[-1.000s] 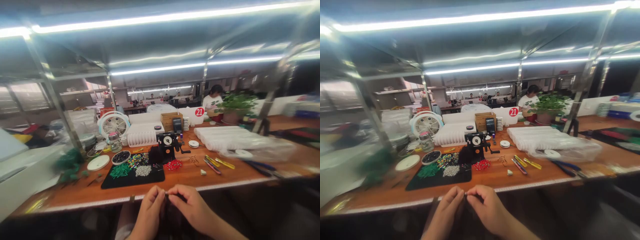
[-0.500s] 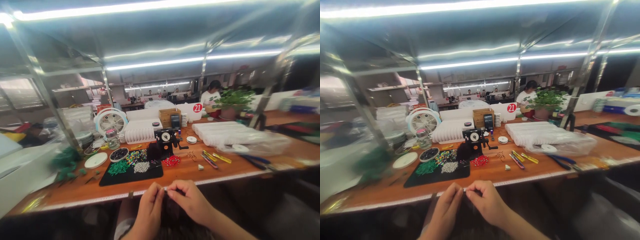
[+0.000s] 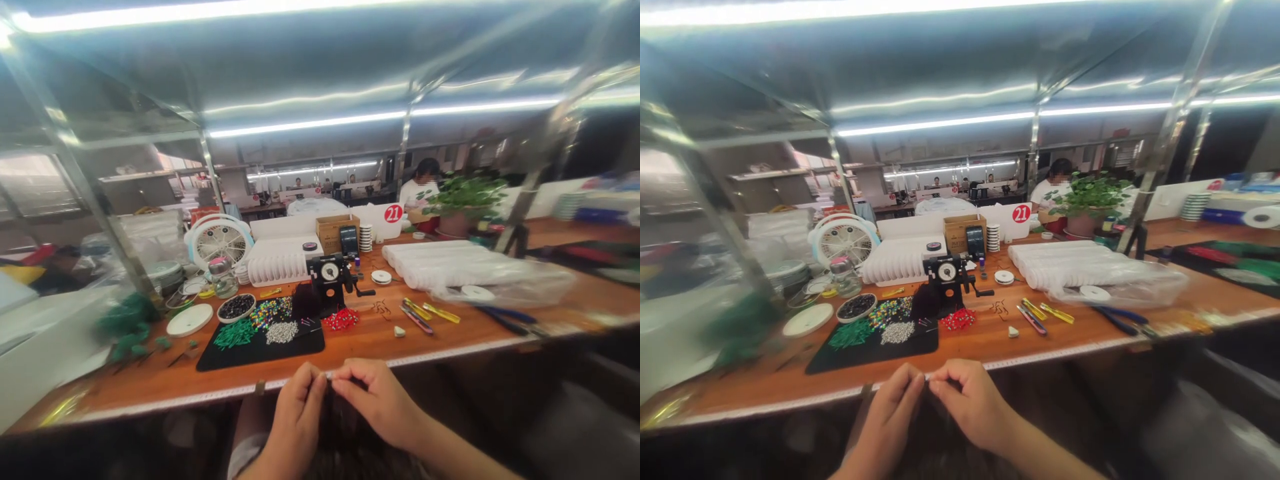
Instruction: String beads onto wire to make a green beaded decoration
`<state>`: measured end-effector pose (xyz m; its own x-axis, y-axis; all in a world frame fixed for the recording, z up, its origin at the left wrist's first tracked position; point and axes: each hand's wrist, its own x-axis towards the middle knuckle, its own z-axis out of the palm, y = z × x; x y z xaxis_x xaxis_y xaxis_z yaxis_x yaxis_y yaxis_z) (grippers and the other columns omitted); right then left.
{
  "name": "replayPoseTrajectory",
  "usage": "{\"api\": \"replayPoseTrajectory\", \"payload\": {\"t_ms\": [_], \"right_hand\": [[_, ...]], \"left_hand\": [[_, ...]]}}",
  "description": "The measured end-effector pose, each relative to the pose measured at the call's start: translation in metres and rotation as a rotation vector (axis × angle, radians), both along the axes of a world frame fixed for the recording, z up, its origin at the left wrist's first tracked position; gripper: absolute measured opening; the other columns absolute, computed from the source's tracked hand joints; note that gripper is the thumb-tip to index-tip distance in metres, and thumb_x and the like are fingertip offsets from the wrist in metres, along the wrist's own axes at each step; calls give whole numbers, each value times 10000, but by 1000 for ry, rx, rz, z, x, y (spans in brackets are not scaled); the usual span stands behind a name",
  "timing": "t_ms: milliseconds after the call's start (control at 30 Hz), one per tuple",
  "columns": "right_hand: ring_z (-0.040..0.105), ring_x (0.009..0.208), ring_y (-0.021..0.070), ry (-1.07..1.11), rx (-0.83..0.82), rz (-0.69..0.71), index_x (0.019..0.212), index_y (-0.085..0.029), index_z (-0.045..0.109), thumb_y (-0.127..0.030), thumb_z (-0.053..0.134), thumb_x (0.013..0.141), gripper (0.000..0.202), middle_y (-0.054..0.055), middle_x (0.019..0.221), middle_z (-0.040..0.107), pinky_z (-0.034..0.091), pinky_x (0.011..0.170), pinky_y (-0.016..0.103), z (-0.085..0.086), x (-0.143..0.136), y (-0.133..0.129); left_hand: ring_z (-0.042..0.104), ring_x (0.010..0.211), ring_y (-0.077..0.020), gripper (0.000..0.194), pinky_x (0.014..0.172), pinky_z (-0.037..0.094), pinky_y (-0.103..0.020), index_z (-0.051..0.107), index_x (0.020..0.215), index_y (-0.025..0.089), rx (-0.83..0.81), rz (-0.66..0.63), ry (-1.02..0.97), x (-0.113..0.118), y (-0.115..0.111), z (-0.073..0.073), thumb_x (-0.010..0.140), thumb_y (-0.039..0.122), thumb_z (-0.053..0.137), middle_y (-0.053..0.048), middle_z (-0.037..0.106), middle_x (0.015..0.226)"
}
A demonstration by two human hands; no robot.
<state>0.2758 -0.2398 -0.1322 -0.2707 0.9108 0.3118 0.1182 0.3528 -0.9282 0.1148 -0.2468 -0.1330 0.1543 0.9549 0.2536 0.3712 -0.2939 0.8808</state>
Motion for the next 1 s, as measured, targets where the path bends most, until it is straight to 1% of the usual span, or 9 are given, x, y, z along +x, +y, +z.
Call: {"api": "replayPoseTrajectory", "payload": {"t_ms": [100, 233, 367, 500, 600, 767, 867, 1000], "right_hand": [[531, 631, 118, -79, 95, -26, 710, -149, 653, -229, 534, 848, 199, 8, 667, 616, 393, 616, 206, 1, 0, -2], [542, 641, 119, -110, 138, -27, 748, -154, 663, -220, 515, 860, 197, 13, 686, 626, 397, 626, 204, 0, 0, -3], [547, 647, 128, -113, 119, -39, 740, -154, 661, -223, 511, 851, 199, 16, 684, 626, 402, 627, 211, -3, -1, -3], [516, 599, 130, -77, 29, -46, 683, -148, 651, -266, 532, 831, 223, 10, 624, 598, 393, 571, 215, -5, -3, -1], [507, 586, 129, -22, -19, -26, 659, -144, 656, -282, 542, 824, 243, 8, 603, 594, 389, 556, 214, -6, -3, 0], [530, 612, 136, -2, -22, -24, 676, -149, 685, -278, 554, 819, 233, 12, 627, 619, 398, 591, 220, -6, -4, 1], [532, 607, 134, -32, -2, -39, 672, -153, 673, -287, 534, 837, 255, 11, 626, 611, 398, 596, 221, -7, -4, 0], [508, 593, 126, -115, 78, -44, 629, -156, 642, -272, 501, 860, 295, 0, 594, 571, 376, 578, 218, -8, -5, -1]], "left_hand": [[351, 555, -126, 363, 523, 297, -229, 442, 630, 189, -74, -19, -84, 1, 1, 3, 852, 473, 481, 34, 409, 583], [282, 499, -104, 396, 470, 250, -216, 428, 624, 186, -212, -67, -239, 3, 1, 4, 815, 517, 533, 55, 361, 534], [239, 485, -87, 421, 451, 207, -202, 410, 620, 181, -292, -98, -353, 3, 2, 1, 779, 528, 590, 68, 330, 520], [224, 496, -85, 428, 456, 197, -200, 402, 627, 181, -315, -100, -400, 3, 4, -6, 769, 529, 606, 70, 311, 533], [249, 520, -96, 417, 481, 233, -207, 409, 637, 182, -264, -78, -357, 3, 5, -10, 785, 531, 582, 62, 321, 558], [356, 605, -132, 402, 568, 313, -231, 436, 646, 183, -107, -11, -169, 2, 3, -12, 821, 536, 517, 26, 412, 626], [391, 624, -148, 399, 589, 330, -243, 446, 658, 188, -75, 1, -98, 0, 2, -11, 835, 543, 480, 16, 445, 642], [403, 617, -156, 414, 592, 337, -250, 435, 648, 195, -40, 5, -48, 0, 3, -11, 839, 561, 452, 14, 450, 633]]}}
